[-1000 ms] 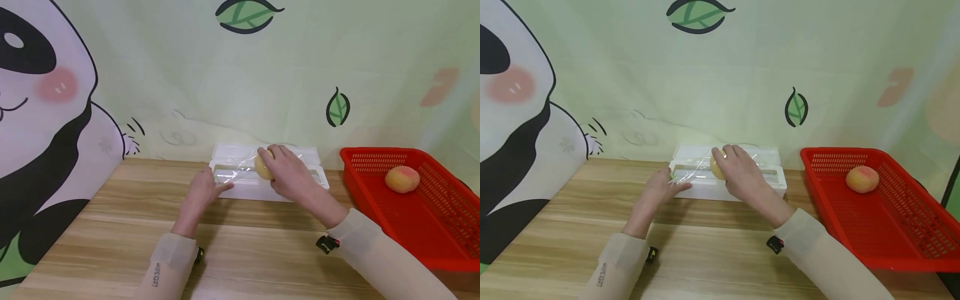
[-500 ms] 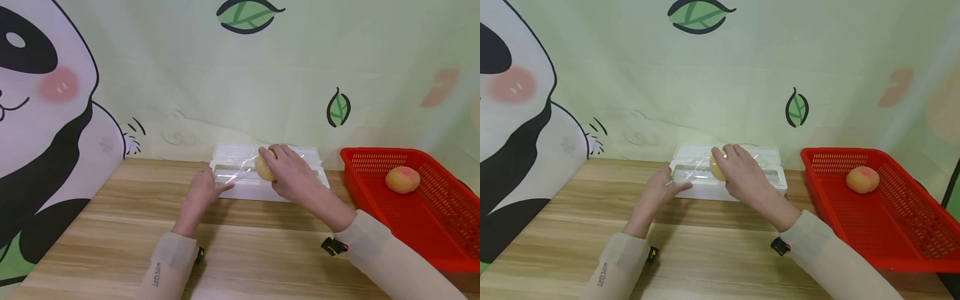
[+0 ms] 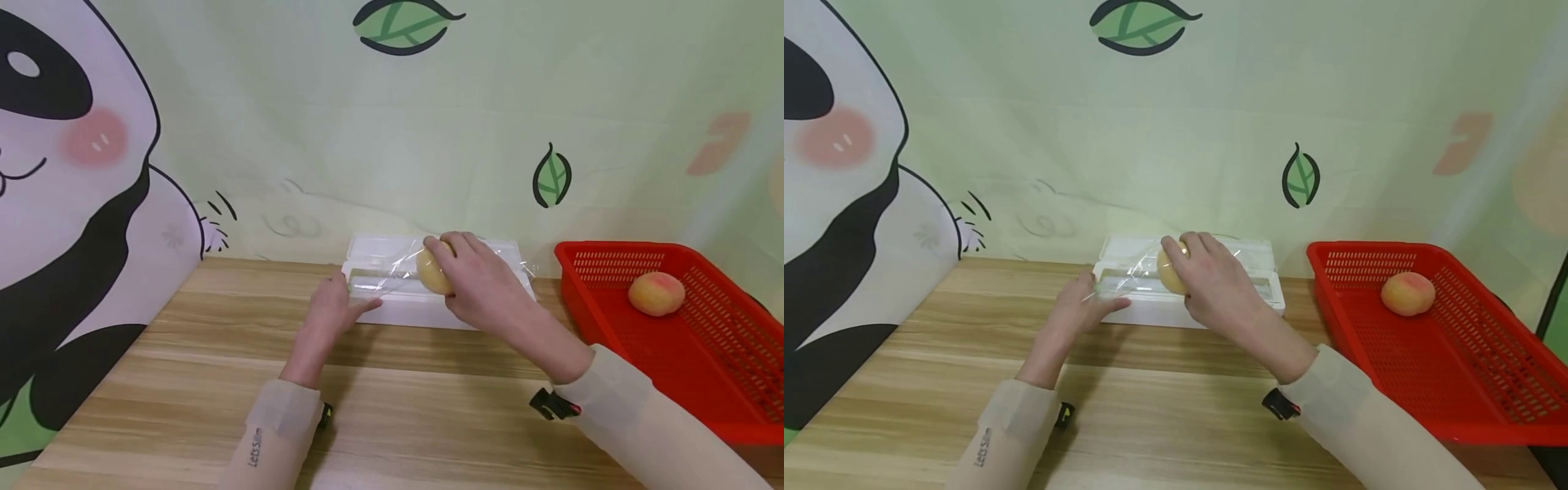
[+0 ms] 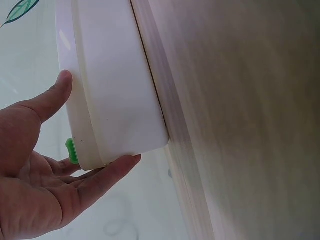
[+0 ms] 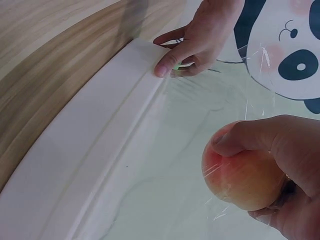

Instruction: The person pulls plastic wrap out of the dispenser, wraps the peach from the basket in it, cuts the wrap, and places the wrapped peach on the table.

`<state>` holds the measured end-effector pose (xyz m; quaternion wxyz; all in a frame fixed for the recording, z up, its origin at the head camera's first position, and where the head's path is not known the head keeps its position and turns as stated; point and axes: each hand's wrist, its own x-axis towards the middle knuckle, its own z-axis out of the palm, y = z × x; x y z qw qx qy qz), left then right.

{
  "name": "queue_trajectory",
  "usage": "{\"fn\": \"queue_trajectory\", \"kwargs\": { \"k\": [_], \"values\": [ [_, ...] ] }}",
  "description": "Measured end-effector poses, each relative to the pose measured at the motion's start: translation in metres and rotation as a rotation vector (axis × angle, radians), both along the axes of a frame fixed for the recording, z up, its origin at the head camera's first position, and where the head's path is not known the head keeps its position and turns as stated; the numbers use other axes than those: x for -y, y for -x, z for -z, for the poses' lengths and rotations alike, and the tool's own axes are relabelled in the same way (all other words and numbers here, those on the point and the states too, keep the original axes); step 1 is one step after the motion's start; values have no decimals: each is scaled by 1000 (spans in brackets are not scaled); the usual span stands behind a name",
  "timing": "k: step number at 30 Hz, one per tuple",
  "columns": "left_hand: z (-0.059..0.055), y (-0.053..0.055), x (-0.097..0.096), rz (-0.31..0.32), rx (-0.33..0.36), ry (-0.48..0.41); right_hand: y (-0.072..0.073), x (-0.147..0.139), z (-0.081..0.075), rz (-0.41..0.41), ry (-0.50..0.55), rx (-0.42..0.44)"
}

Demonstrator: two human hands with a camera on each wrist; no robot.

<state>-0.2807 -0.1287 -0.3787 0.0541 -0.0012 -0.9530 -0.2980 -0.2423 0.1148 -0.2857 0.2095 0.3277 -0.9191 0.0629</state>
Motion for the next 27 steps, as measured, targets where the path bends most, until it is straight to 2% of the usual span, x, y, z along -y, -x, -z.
{"fn": "queue_trajectory", "kwargs": {
  "k": [10, 20, 27],
  "values": [
    [1, 0, 2, 19, -39, -37, -11, 0, -8, -2, 8, -20],
    [1, -2, 4, 12, -19, -103, -23, -2, -16, -12, 36, -33],
    [1, -1, 3, 8, -24, -70, -30, -2, -20, -17, 48, -52]
  ]
}}
